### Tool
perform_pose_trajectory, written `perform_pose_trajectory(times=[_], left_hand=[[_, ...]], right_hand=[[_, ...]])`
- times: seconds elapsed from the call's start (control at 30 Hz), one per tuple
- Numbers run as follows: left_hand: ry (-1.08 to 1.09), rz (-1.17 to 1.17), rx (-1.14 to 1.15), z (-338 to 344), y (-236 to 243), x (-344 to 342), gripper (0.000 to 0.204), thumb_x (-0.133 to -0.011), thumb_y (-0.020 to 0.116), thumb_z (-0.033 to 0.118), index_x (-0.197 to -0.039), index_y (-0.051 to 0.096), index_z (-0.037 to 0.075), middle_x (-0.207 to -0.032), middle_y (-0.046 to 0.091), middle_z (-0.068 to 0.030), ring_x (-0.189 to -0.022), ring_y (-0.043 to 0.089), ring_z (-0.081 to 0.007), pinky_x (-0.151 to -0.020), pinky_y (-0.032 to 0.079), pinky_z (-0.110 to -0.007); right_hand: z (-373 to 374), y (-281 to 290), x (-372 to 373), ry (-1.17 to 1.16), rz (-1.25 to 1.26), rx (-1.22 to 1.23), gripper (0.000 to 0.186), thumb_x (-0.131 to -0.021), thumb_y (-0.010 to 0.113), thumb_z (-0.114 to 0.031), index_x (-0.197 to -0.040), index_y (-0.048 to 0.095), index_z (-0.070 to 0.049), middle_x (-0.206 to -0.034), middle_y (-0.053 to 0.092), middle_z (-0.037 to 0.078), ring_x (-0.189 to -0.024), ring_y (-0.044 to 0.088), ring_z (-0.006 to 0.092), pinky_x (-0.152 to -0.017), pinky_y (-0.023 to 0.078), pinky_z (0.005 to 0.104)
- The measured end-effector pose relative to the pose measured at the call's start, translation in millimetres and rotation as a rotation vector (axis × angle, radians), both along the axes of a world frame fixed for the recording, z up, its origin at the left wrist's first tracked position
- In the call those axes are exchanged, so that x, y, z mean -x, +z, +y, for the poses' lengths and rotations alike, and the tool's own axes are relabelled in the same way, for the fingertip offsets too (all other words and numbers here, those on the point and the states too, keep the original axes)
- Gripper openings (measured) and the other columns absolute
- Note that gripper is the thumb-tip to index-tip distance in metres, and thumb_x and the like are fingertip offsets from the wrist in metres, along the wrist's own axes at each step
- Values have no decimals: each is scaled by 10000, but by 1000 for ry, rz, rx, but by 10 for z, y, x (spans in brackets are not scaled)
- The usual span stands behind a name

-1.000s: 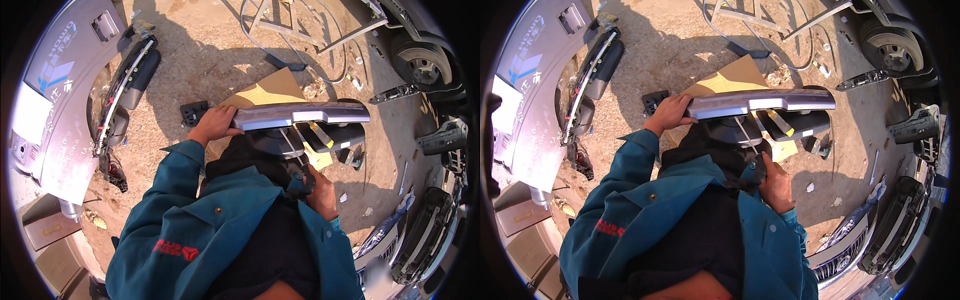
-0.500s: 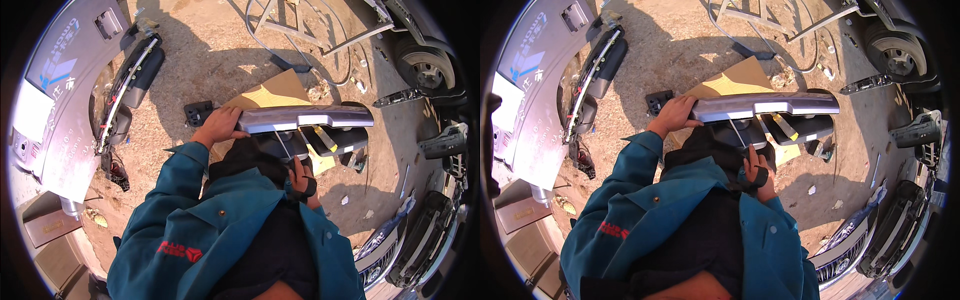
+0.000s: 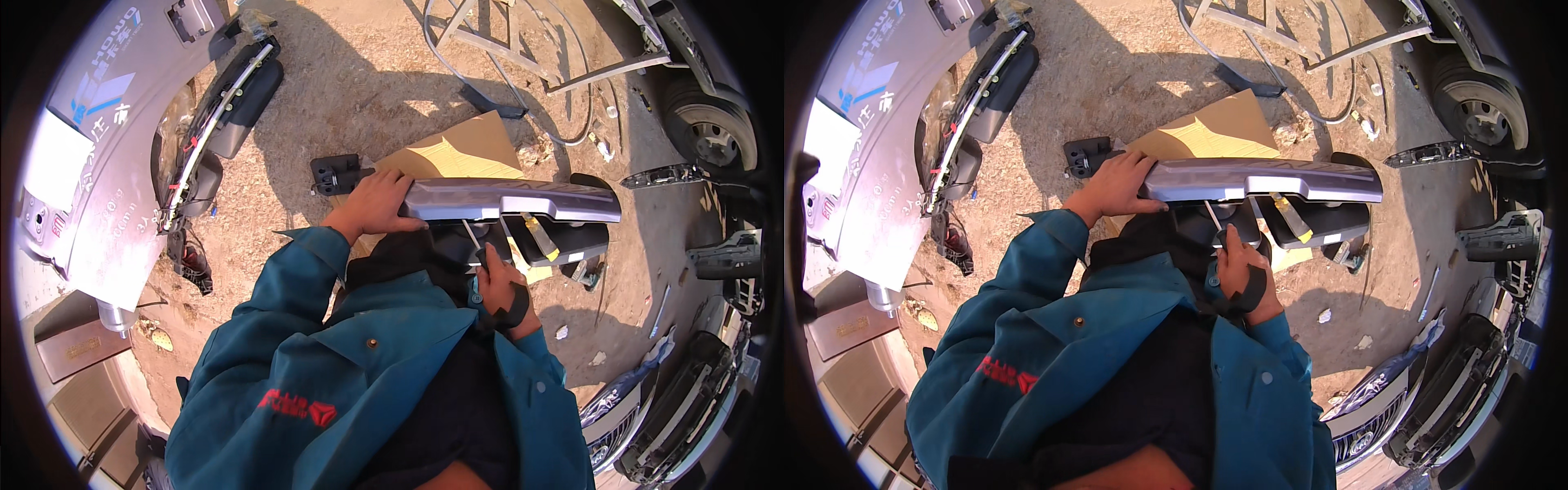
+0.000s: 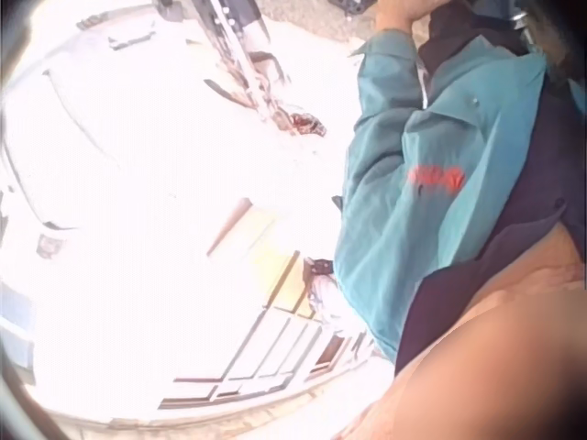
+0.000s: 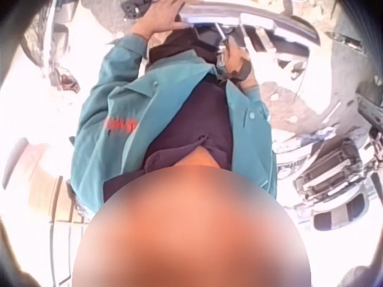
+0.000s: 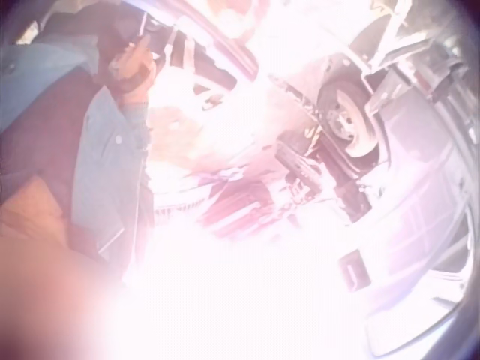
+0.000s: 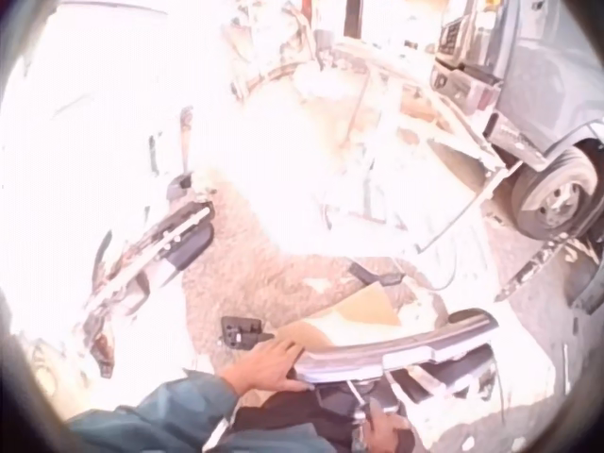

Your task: The person kneels on the ground and uses a screwdriver and a power drill to disassemble a car bumper. They remove screws, detach a chrome trim piece, and then work on the internal wiring and components of the bumper assembly.

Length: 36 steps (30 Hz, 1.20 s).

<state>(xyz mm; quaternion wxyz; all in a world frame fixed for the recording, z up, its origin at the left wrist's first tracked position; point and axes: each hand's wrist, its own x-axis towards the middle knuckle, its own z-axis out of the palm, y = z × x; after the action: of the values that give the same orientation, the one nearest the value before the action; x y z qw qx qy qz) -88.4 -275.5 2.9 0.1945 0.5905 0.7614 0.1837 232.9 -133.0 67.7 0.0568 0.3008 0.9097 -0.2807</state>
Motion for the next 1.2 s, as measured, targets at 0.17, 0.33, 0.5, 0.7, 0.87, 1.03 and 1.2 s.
perform_pose_trajectory(times=[0.17, 0.33, 0.5, 0.7, 0.87, 1.03, 1.2], left_hand=[[-56, -59, 177, 115, 71, 147, 1040, -811, 866, 746, -1486, 621, -7, -1356, 681, -280, -1276, 680, -494, -1081, 561, -548], [-89, -32, 198, 186, 71, 194, 1008, -812, 856, 783, -1441, 659, 20, -1335, 703, -275, -1203, 718, -485, -1015, 596, -545], [-91, -26, 169, 206, -19, 228, 956, -826, 844, 784, -1396, 696, 31, -1271, 739, -260, -1148, 738, -480, -987, 601, -551], [-103, -25, 155, 236, -40, 265, 880, -849, 838, 762, -1352, 730, 48, -1216, 770, -239, -1083, 755, -472, -939, 603, -558], [-105, -64, 91, 267, -9, 311, 826, -866, 831, 748, -1292, 750, 45, -1160, 788, -243, -1056, 755, -477, -926, 598, -561], [-127, -70, 126, 299, 11, 358, 792, -882, 825, 735, -1273, 754, 50, -1093, 793, -247, -1035, 755, -487, -924, 592, -568], [-121, -54, 140, 353, 43, 380, 761, -893, 827, 716, -1256, 756, 51, -1086, 800, -252, -1034, 756, -484, -921, 592, -564]], right_hand=[[321, 378, 298, 47, -64, 93, 415, -1055, 686, -209, -1414, 659, -2, -961, 769, 316, -914, 739, 548, -838, 581, 643], [355, 631, 470, 56, -198, 109, 306, -1051, 688, -204, -1269, 668, 9, -951, 767, 322, -941, 736, 557, -860, 581, 650], [452, 661, 557, 96, -248, 102, 303, -1055, 676, -195, -1286, 678, 1, -1008, 765, 325, -995, 721, 557, -904, 558, 647], [541, 752, 682, 156, -300, 79, 250, -1038, 699, -210, -1155, 681, 10, -987, 758, 321, -1003, 718, 556, -910, 560, 644], [659, 680, 758, 220, -295, 42, 247, -1031, 714, -225, -1110, 695, 8, -1008, 759, 316, -1018, 723, 542, -907, 568, 630], [779, 706, 875, 274, -374, 44, 275, -1032, 705, -253, -1128, 762, -2, -1113, 790, 263, -1096, 739, 500, -981, 585, 580], [696, 698, 852, 209, -366, 12, 281, -1041, 696, -251, -1135, 766, 4, -1146, 788, 271, -1120, 741, 490, -1003, 581, 575]])
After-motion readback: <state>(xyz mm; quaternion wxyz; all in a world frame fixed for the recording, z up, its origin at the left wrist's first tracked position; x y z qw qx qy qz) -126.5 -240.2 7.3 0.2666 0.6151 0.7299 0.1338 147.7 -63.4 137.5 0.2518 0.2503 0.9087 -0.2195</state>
